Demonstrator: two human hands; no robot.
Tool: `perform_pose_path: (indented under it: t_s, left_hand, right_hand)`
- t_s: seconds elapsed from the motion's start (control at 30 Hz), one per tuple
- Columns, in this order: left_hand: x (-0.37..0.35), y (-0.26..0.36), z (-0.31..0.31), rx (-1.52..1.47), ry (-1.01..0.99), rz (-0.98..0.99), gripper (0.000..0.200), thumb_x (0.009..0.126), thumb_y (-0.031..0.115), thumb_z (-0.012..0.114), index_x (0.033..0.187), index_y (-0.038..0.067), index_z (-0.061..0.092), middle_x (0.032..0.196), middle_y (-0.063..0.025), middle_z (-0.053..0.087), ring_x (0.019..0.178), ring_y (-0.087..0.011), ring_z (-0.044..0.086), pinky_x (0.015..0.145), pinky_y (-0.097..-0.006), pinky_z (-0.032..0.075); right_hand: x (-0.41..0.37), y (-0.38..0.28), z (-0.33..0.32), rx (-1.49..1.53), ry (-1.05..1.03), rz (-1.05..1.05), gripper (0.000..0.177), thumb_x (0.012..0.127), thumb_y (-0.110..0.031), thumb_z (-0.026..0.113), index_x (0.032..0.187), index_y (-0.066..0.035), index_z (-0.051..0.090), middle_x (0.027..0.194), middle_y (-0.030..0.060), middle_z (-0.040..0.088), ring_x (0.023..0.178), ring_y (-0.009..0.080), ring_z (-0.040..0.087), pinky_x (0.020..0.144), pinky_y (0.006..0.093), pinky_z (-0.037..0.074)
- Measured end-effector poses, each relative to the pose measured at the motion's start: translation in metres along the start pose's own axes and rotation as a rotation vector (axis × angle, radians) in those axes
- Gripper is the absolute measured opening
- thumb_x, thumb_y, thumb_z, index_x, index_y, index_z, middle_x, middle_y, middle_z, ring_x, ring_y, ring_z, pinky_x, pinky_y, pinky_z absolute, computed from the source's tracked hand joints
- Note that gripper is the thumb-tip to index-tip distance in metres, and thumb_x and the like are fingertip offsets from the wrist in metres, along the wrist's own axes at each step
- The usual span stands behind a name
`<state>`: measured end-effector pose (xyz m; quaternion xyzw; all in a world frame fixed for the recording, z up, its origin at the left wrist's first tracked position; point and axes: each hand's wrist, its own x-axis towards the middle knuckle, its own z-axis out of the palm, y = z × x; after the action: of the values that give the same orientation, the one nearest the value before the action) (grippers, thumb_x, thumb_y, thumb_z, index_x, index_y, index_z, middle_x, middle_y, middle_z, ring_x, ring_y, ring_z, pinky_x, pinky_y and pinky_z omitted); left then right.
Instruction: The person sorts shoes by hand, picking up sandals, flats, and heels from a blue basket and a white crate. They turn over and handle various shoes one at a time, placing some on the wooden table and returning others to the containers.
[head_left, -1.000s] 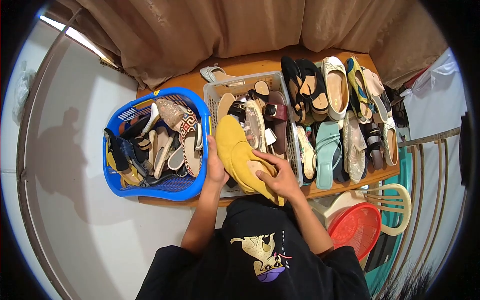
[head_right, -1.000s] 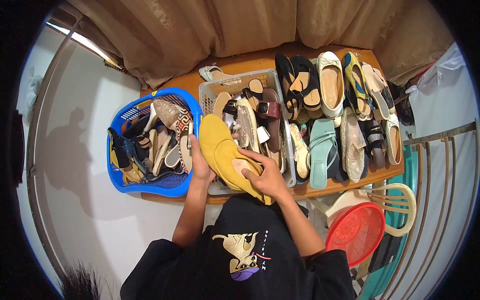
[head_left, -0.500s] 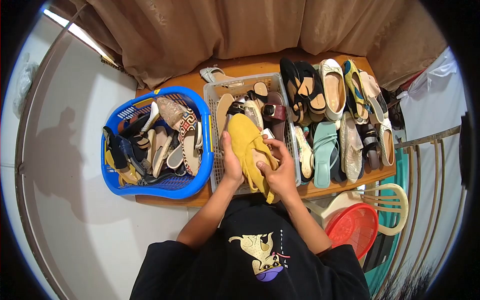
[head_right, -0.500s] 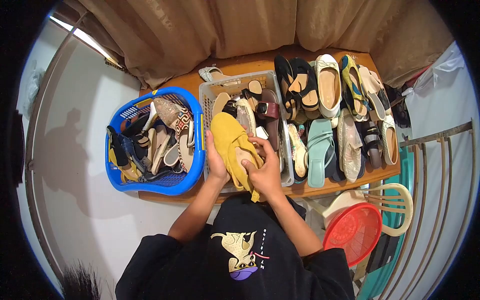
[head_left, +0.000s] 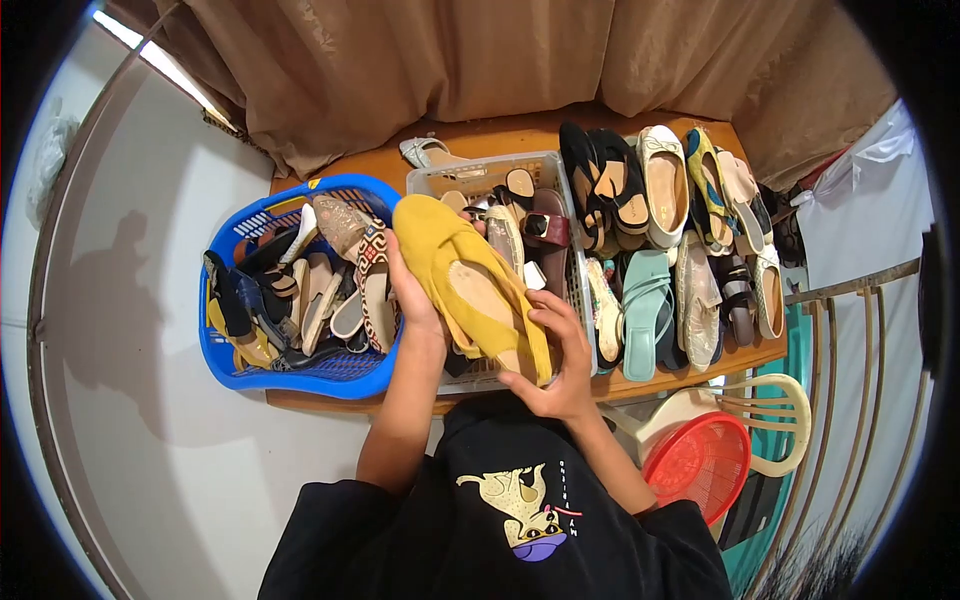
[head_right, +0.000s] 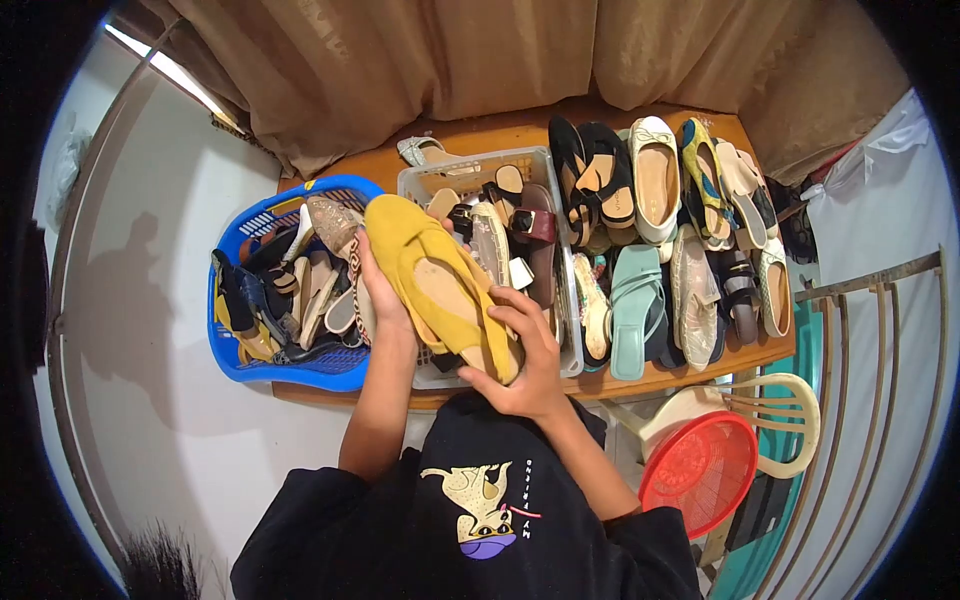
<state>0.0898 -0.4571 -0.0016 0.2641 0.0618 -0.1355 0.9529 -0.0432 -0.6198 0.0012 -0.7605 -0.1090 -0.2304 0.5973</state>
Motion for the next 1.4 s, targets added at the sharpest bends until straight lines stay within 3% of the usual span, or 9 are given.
perform_pose_path:
  t_s: [0.17,0.47,0.6,0.67,0.77,0.97,1.07,1.17,1.4]
  left_hand:
    - [-0.013,-0.018,-0.002,-0.063,0.001,-0.078,0.082,0.102,0.073,0.030,0.138,0.003,0.054,0.125,-0.0164,0.066,0.112,-0.0340,0.065,0.093,-0.0576,0.056]
    - [-0.017,-0.022,0.045,-0.090,-0.135,-0.140,0.090,0.098,0.079,0.026,0.141,0.004,0.051,0.123,-0.0162,0.064,0.107,-0.0321,0.066,0.094,-0.0532,0.056]
    - [-0.037,-0.062,0.020,0.077,-0.236,-0.073,0.069,0.106,0.060,0.040,0.145,0.003,0.049,0.131,-0.0177,0.063,0.114,-0.0279,0.066,0.096,-0.0430,0.056]
    - [-0.050,-0.078,0.008,0.481,0.042,0.042,0.046,0.107,0.033,0.056,0.140,0.001,0.052,0.125,-0.0134,0.065,0.110,-0.0223,0.066,0.094,-0.0379,0.055]
    - [-0.057,-0.093,-0.001,0.451,0.120,-0.030,0.040,0.104,0.020,0.062,0.138,0.001,0.053,0.126,-0.0103,0.065,0.110,-0.0183,0.065,0.094,-0.0332,0.053]
    - [-0.062,-0.126,-0.016,0.516,0.053,-0.124,0.039,0.105,0.023,0.061,0.136,-0.001,0.055,0.125,-0.0105,0.065,0.111,-0.0179,0.065,0.093,-0.0315,0.053]
    - [-0.059,-0.150,-0.024,0.677,0.012,-0.103,0.044,0.105,0.022,0.061,0.140,-0.003,0.049,0.130,-0.0136,0.062,0.116,-0.0193,0.063,0.097,-0.0326,0.051]
    - [-0.052,-0.174,-0.027,0.827,-0.073,-0.050,0.065,0.103,0.020,0.064,0.153,-0.002,0.028,0.142,-0.0181,0.052,0.126,-0.0246,0.057,0.104,-0.0358,0.048]
    - [-0.041,-0.210,0.000,0.925,-0.398,-0.156,0.066,0.104,0.018,0.062,0.156,-0.003,0.027,0.141,-0.0191,0.056,0.124,-0.0235,0.059,0.105,-0.0356,0.048]
  right_hand:
    - [-0.001,-0.003,0.002,0.006,-0.008,-0.004,0.050,0.073,-0.010,0.083,0.119,-0.003,0.065,0.132,0.0232,0.059,0.120,0.0378,0.062,0.103,0.0444,0.048]
    - [0.008,-0.012,0.006,-0.057,0.097,-0.043,0.041,0.076,-0.006,0.080,0.114,-0.002,0.067,0.133,0.0213,0.055,0.123,0.0366,0.060,0.105,0.0433,0.048]
    - [0.004,-0.004,-0.001,-0.104,0.153,-0.003,0.040,0.077,-0.006,0.080,0.114,-0.002,0.067,0.132,0.0206,0.055,0.121,0.0364,0.060,0.104,0.0429,0.049]
    - [-0.004,0.002,-0.009,-0.135,0.159,0.044,0.041,0.077,-0.005,0.080,0.116,-0.002,0.067,0.131,0.0203,0.055,0.119,0.0367,0.060,0.104,0.0439,0.049]
    - [-0.017,0.002,-0.022,-0.190,0.109,0.078,0.047,0.074,-0.012,0.083,0.117,-0.004,0.068,0.134,0.0200,0.053,0.122,0.0376,0.058,0.105,0.0457,0.047]
    - [-0.035,-0.011,-0.050,-0.249,-0.032,0.233,0.079,0.063,-0.027,0.092,0.132,-0.008,0.060,0.150,0.0243,0.039,0.139,0.0460,0.044,0.113,0.0520,0.041]
    - [-0.048,-0.011,-0.064,-0.350,-0.092,0.300,0.082,0.062,-0.021,0.092,0.136,-0.008,0.059,0.151,0.0222,0.039,0.142,0.0445,0.043,0.116,0.0504,0.039]
    - [-0.058,-0.013,-0.081,-0.385,-0.129,0.373,0.084,0.060,-0.013,0.089,0.138,-0.009,0.058,0.158,0.0241,0.033,0.146,0.0463,0.038,0.118,0.0506,0.037]
    - [-0.087,0.000,-0.131,-0.476,0.012,0.356,0.075,0.062,-0.012,0.081,0.135,-0.008,0.061,0.159,0.0237,0.037,0.144,0.0467,0.041,0.117,0.0498,0.038]
